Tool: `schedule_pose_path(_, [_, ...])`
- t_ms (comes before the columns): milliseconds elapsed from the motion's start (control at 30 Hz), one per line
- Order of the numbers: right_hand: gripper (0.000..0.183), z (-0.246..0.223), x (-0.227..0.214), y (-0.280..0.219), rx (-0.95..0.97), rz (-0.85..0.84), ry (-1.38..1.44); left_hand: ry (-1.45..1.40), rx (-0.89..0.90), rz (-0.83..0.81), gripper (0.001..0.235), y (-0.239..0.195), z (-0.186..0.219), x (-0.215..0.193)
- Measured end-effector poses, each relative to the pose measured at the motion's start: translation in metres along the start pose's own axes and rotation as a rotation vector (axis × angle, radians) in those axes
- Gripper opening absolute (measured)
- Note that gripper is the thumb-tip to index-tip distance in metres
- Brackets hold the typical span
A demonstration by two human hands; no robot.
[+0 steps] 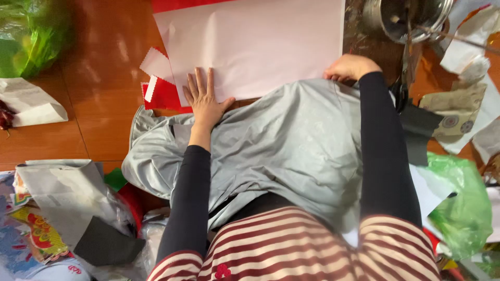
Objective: The recorder is using scissors to cut strips of paper and prepare them for a paper craft project.
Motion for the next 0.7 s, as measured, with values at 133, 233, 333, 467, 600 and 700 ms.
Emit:
schedule_pose_path(133, [0.029, -0.037, -0.023, 0.001, -0.181, 0.031, -0.284, -0.020, 0.004, 0.003, 0.117, 0.003, -0.008, 0.010])
schedule_pose_path(233, [0.030, -0.092, -0.069, 0.001, -0.340, 0.061, -0.311, -0.020, -0.024, -0.039, 0.115, 0.008, -0.013, 0.013])
schedule_pose_path(333, [0.022, -0.136, -0.171, 0.011, -0.520, 0.433, 0.234, -0.040, -0.084, -0.136, 0.117, 0.012, -0.017, 0.016])
schedule_pose_path(467, [0.036, -0.125, -0.277, 0.073, -0.826, 1.319, 0.143, -0.059, -0.094, -0.183, 0.117, 0.012, -0.021, 0.021])
schedule_pose_path(600, [0.075, -0.115, -0.305, 0.078, -0.434, 1.097, 0.738, -0.064, -0.123, -0.209, 0.120, 0.011, -0.020, 0.020])
schedule_pose_path(700, [0.053, -0.106, -0.335, 0.107, -0.483, 0.923, 0.912, -0.091, -0.110, -0.192, 0.118, 0.011, -0.023, 0.022])
Point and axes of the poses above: each hand's wrist, its own y-axis towards the middle knuckle, its own x-axis out of the palm, z = x × y, the point moved 8 cm from there along y, towards the middle knuckle, and after that the axes turned 14 degrees about -y, right-handed, at the moved point
